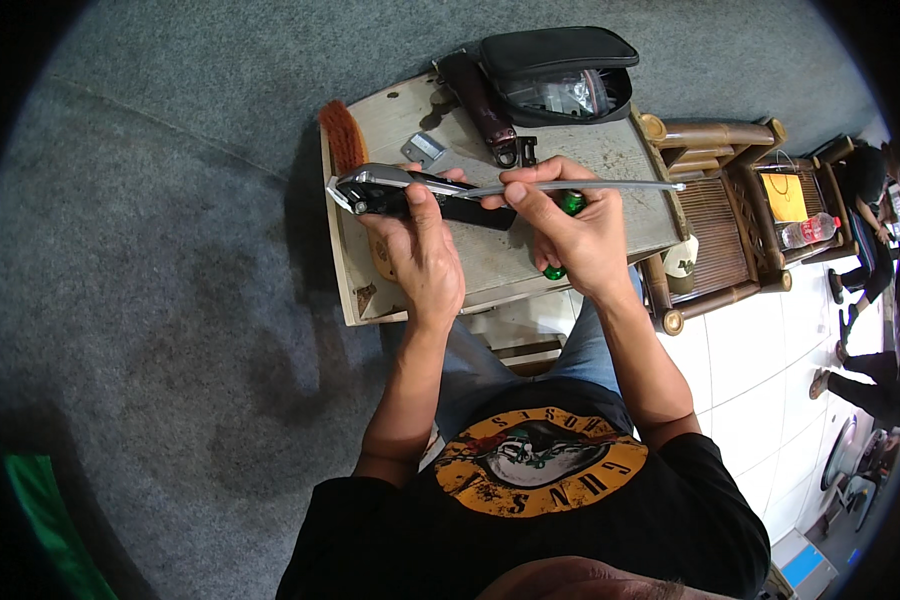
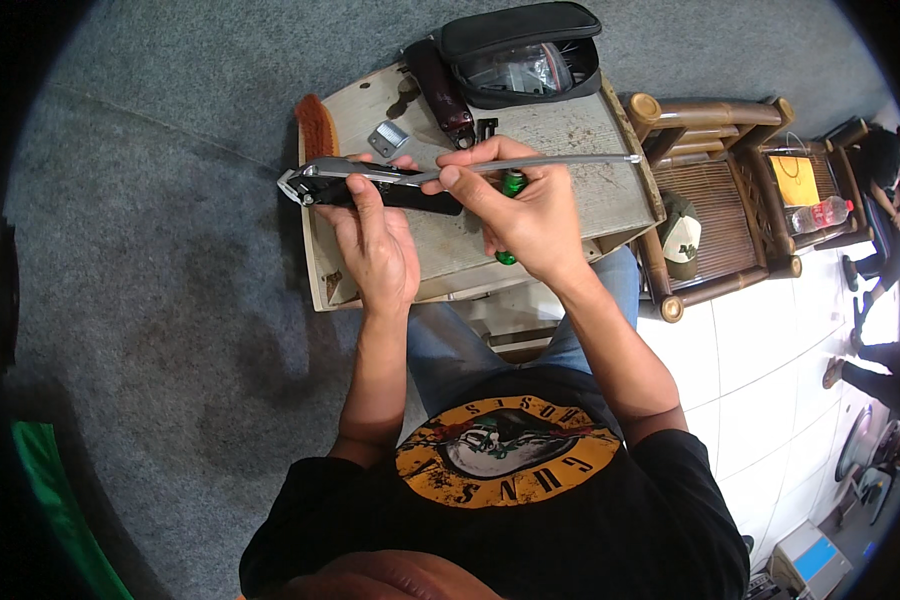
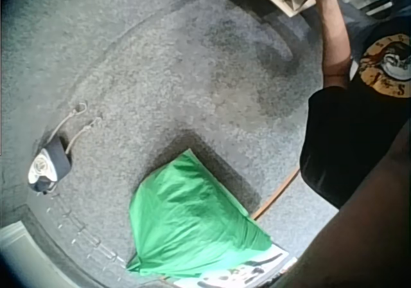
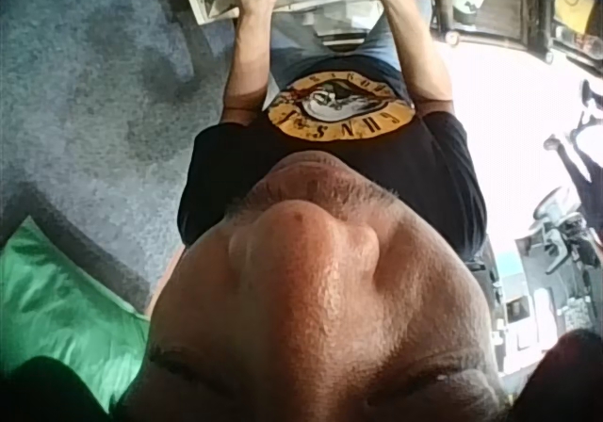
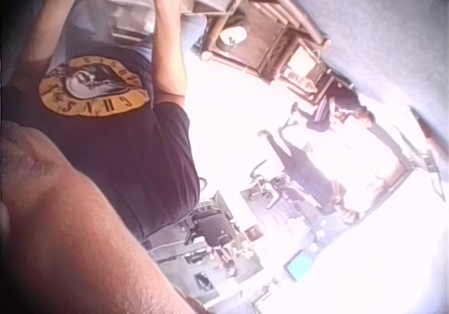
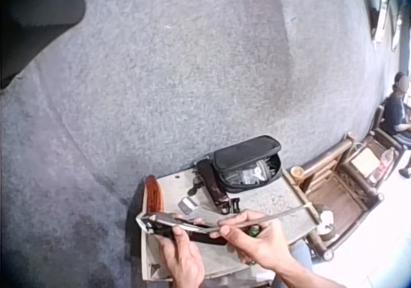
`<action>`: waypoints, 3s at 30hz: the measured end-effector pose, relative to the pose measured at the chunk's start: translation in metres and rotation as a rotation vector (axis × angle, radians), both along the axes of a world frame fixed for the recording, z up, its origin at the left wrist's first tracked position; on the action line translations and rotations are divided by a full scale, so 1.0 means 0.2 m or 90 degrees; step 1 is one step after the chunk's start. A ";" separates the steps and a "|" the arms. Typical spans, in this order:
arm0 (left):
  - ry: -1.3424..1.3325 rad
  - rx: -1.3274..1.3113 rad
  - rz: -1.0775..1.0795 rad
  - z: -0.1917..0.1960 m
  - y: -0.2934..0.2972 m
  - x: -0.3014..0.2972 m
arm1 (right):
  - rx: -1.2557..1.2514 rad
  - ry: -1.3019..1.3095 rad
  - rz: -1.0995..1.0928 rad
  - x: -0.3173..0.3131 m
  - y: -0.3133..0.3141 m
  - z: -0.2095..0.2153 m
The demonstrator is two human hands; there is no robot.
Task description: The person uses a screwdriver to remove screws from a hair clipper and then pulls the plastic casing apart to reveal the internal circuit board.
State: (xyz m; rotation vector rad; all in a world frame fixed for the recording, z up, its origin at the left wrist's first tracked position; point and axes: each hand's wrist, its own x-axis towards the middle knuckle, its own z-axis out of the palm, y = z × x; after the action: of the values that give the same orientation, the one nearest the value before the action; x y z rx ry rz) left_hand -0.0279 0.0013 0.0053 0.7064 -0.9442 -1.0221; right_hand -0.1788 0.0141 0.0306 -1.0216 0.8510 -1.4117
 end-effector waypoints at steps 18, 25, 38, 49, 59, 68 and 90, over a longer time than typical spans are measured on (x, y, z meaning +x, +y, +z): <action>-0.004 -0.026 -0.061 -0.01 -0.01 0.02 | -0.291 0.454 -0.065 0.03 0.07 0.04; -0.045 -0.075 -0.043 0.00 0.01 0.00 | -0.327 0.536 -0.049 0.08 0.11 0.06; -0.111 -0.124 -0.081 0.00 0.00 0.06 | -0.259 0.386 -0.146 0.29 0.19 -0.11; -0.110 -0.108 -0.087 0.01 0.02 0.03 | -0.340 0.580 -0.139 0.23 0.15 -0.12; -0.110 -0.093 -0.064 0.02 0.02 0.02 | -0.282 0.500 -0.101 0.24 0.16 -0.08; -0.083 -0.097 -0.057 0.02 0.01 0.02 | -0.301 0.588 -0.130 0.26 0.16 -0.08; 0.034 -0.086 -0.046 0.00 0.01 0.01 | -0.074 0.363 0.071 -0.02 0.15 0.04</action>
State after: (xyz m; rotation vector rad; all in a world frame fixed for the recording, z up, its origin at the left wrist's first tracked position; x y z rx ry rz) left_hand -0.0268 0.0026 0.0045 0.5340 -0.9888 -1.0257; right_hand -0.1820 0.0443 0.0391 -1.5750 1.1054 -1.0931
